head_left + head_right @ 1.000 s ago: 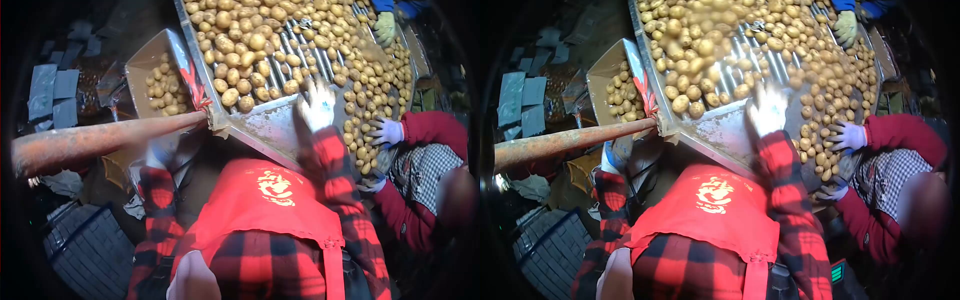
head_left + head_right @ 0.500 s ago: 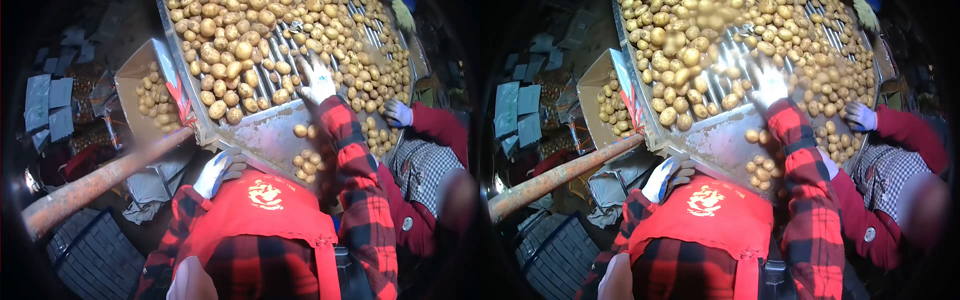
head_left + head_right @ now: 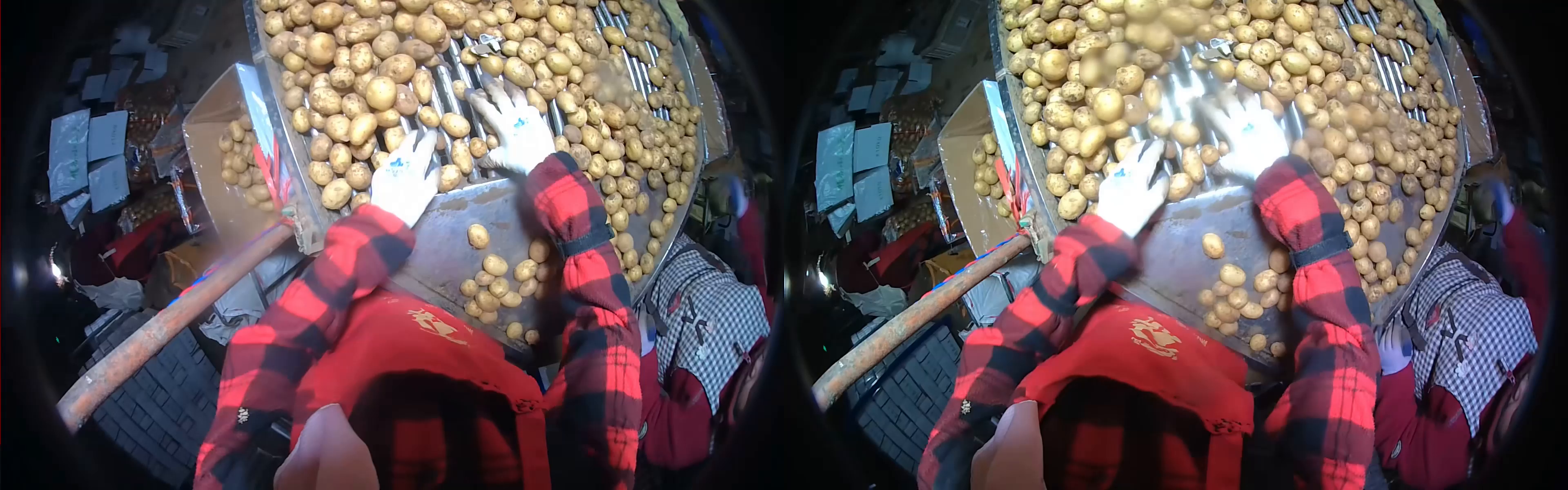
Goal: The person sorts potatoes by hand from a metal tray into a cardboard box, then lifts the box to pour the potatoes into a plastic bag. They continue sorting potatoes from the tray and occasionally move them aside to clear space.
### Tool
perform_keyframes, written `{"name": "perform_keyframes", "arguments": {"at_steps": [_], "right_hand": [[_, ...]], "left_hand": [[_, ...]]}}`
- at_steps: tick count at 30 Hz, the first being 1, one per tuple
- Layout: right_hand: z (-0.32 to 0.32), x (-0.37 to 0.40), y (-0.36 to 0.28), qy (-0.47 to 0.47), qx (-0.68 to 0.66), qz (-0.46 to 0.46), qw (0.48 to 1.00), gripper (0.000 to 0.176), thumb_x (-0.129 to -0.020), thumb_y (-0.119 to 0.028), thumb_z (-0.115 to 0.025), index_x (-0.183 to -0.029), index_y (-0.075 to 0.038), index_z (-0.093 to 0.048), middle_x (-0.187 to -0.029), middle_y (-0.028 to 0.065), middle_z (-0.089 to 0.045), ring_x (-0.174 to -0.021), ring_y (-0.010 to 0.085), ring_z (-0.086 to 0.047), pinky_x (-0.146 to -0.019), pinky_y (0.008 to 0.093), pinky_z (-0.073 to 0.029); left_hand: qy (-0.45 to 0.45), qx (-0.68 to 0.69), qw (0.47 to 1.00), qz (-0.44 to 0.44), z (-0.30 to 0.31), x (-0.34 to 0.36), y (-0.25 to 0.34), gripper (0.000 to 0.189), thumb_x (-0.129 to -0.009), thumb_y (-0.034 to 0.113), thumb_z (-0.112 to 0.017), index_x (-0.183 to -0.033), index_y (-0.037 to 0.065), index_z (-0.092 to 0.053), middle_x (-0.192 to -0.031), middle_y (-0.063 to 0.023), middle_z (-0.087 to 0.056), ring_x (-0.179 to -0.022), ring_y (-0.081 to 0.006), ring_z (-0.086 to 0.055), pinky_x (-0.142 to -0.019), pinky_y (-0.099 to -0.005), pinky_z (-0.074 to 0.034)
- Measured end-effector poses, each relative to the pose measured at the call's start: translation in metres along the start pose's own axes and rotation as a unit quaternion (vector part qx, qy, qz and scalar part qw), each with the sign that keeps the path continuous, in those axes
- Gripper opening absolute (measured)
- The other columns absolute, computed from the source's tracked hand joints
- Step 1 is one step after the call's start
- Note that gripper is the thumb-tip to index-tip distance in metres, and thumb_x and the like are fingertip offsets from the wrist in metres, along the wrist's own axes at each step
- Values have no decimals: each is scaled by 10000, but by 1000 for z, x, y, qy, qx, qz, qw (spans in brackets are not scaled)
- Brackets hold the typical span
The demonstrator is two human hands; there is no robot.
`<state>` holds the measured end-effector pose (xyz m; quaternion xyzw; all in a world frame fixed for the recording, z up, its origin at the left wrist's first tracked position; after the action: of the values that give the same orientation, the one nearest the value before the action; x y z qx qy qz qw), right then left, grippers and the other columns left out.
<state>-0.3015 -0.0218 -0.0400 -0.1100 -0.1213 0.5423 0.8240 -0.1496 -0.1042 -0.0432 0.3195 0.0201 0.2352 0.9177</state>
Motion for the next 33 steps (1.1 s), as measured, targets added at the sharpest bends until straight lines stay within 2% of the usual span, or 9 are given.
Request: {"name": "perform_keyframes", "arguments": {"at_steps": [1,4,8,11,14,21,28,31,33], "right_hand": [[-8,-3,1,-43,-15,6,999,997,-577,-254,-808,-1489,-221,-407,-1574,156,-331,-1397,492,-332,-1106,550,-395],[-14,-16,1,-63,28,24,997,968,-599,-215,-814,-1482,-253,-420,-1581,116,-333,-1312,496,-431,-1026,561,-461],[-13,-39,-4,-20,41,33,998,868,-644,-159,-794,-1444,-270,-479,-1521,82,-425,-1156,410,-543,-918,515,-514],[-8,-47,-10,-13,4,13,1000,719,-688,-190,-764,-1371,-245,-543,-1405,67,-531,-1071,346,-556,-876,476,-503],[-6,-29,-13,105,-19,7,994,562,-742,-228,-714,-1287,-182,-582,-1327,70,-554,-1139,329,-531,-908,436,-452],[-10,-8,-5,175,21,-57,983,663,-743,-287,-738,-1369,-199,-538,-1288,46,-569,-1017,332,-564,-865,461,-506],[-19,-34,7,77,29,-71,994,629,-765,-374,-713,-1362,-250,-556,-1325,34,-556,-1027,327,-559,-835,460,-510],[-18,-28,-6,114,55,-79,989,605,-782,-358,-697,-1363,-260,-561,-1365,55,-528,-1036,331,-553,-868,452,-495],[-22,-36,-11,15,72,-96,993,558,-807,-313,-675,-1353,-263,-573,-1353,73,-529,-1045,323,-553,-825,448,-480]], "left_hand": [[-2,-3,1000,2,-7,-8,1,483,-894,266,-618,-1343,102,-546,-1299,-178,-573,-1084,-385,-601,-922,-467,-495],[20,-80,997,-1,-13,-20,7,475,-890,306,-634,-1324,133,-548,-1235,-151,-567,-1130,-365,-562,-868,-490,-499],[-56,-143,987,43,-22,-27,5,505,-906,321,-609,-1353,100,-526,-1324,-182,-527,-1169,-358,-565,-903,-482,-505],[-17,-185,982,15,-22,-25,10,489,-908,322,-606,-1342,109,-532,-1327,-174,-530,-1176,-356,-557,-886,-494,-507],[-61,-161,984,36,-27,-26,-1,502,-911,325,-595,-1361,114,-523,-1340,-168,-532,-1200,-362,-540,-906,-508,-489],[-66,-153,986,20,-29,-22,0,481,-908,343,-584,-1329,111,-553,-1338,-163,-547,-1233,-366,-513,-933,-523,-456],[-40,-101,994,-2,-18,-17,3,388,-865,314,-604,-1210,138,-587,-1194,-130,-581,-1116,-353,-567,-873,-512,-471],[-51,-115,992,-11,-21,-16,5,399,-859,297,-622,-1208,108,-579,-1153,-151,-572,-1050,-357,-596,-853,-495,-490],[-36,-101,994,5,-21,-16,3,393,-864,300,-616,-1206,109,-581,-1154,-152,-574,-1044,-359,-602,-850,-494,-493]]}}
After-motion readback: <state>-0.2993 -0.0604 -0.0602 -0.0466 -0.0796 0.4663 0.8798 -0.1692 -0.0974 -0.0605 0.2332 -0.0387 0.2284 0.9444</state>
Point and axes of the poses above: each hand's wrist, its own x-axis away from the middle knuckle, its own z-axis out of the back of the hand, y = z × x, the point moved 10 cm from there along -x, towards the middle knuckle
